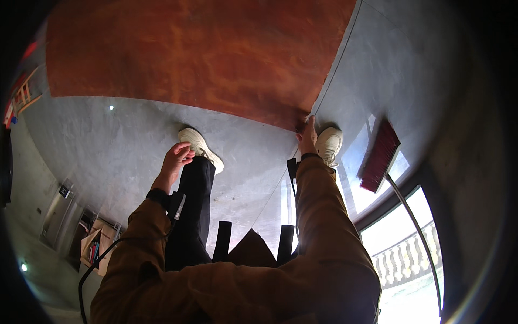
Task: The person sweeps a tiled floor using a long-handled broom, moving debris toward a corner. They briefly lift and reposition a red mat to sweep underneath it, then continue sweeping the remaining floor area.
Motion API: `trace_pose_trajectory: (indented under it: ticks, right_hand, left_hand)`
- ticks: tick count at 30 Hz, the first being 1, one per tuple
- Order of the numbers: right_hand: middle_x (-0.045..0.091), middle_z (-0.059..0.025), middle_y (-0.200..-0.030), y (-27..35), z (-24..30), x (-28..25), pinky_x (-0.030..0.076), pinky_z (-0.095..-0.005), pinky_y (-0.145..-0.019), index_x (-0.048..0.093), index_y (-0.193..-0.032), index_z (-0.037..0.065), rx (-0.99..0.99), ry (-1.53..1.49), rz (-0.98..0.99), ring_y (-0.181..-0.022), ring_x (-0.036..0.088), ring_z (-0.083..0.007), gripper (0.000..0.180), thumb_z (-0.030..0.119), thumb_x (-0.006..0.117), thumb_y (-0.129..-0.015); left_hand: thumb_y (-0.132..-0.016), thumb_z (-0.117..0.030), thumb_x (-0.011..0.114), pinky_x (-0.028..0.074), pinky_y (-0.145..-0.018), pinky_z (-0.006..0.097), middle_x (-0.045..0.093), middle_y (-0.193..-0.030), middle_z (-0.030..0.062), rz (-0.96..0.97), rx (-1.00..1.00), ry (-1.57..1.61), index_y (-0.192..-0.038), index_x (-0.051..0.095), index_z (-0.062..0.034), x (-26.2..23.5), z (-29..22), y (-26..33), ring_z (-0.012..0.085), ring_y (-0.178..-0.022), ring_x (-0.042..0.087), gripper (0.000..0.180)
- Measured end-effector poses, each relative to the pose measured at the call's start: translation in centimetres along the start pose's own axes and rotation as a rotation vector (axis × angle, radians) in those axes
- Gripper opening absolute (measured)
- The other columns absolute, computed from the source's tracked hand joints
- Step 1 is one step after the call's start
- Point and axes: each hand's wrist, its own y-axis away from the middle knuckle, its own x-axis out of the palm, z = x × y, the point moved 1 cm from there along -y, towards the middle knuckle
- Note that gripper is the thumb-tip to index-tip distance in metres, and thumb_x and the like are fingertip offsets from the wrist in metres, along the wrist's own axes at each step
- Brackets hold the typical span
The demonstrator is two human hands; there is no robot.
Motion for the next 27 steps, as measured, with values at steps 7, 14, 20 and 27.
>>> trace_pose_trajectory:
  ticks: [7, 14, 20, 27]
  right_hand:
    - [0.060, 0.0010, -0.088, 0.9, -0.3, -0.3, 0.042, -0.0278, -0.069, 0.059, -0.102, 0.016, -0.021, 0.002, 0.107, -0.079, 0.054, -0.0131, 0.053, 0.063, 0.055, -0.078]
    - [0.057, 0.0019, -0.092, 4.8, 0.5, 0.1, 0.042, -0.0266, -0.062, 0.055, -0.107, 0.018, 0.007, 0.007, 0.219, -0.077, 0.052, -0.0129, 0.045, 0.053, 0.060, -0.080]
    - [0.055, 0.0046, -0.083, 11.7, 1.1, -3.1, 0.037, -0.0244, -0.050, 0.054, -0.103, 0.020, -0.074, 0.126, 0.129, -0.064, 0.049, -0.0107, 0.032, 0.044, 0.062, -0.083]
    - [0.055, -0.0034, -0.090, 24.7, 0.3, -7.9, 0.043, -0.0286, -0.055, 0.053, -0.113, 0.015, 0.048, 0.039, 0.258, -0.068, 0.049, -0.0132, 0.047, 0.039, 0.072, -0.077]
  left_hand:
    - [-0.090, -0.030, 0.055, 0.048, -0.082, 0.032, 0.062, -0.099, 0.0086, 0.026, 0.017, 0.053, -0.116, 0.053, -0.0060, 1.4, -0.2, -1.8, 0.0176, -0.092, 0.059, 0.036]
    - [-0.091, -0.027, 0.053, 0.048, -0.080, 0.031, 0.061, -0.098, 0.0084, -0.026, 0.057, 0.188, -0.118, 0.050, -0.0056, 0.2, -1.3, -2.4, 0.0163, -0.089, 0.059, 0.035]
    - [-0.088, -0.024, 0.057, 0.049, -0.076, 0.031, 0.057, -0.100, 0.0071, -0.240, 0.106, 0.471, -0.127, 0.040, -0.0068, -1.9, -1.5, -0.3, 0.0152, -0.090, 0.056, 0.046]
    - [-0.082, -0.038, 0.063, 0.041, -0.083, 0.033, 0.051, -0.106, 0.0029, -0.331, 0.223, 0.731, -0.130, 0.036, -0.0071, -5.9, -5.9, 4.6, 0.0156, -0.097, 0.049, 0.063]
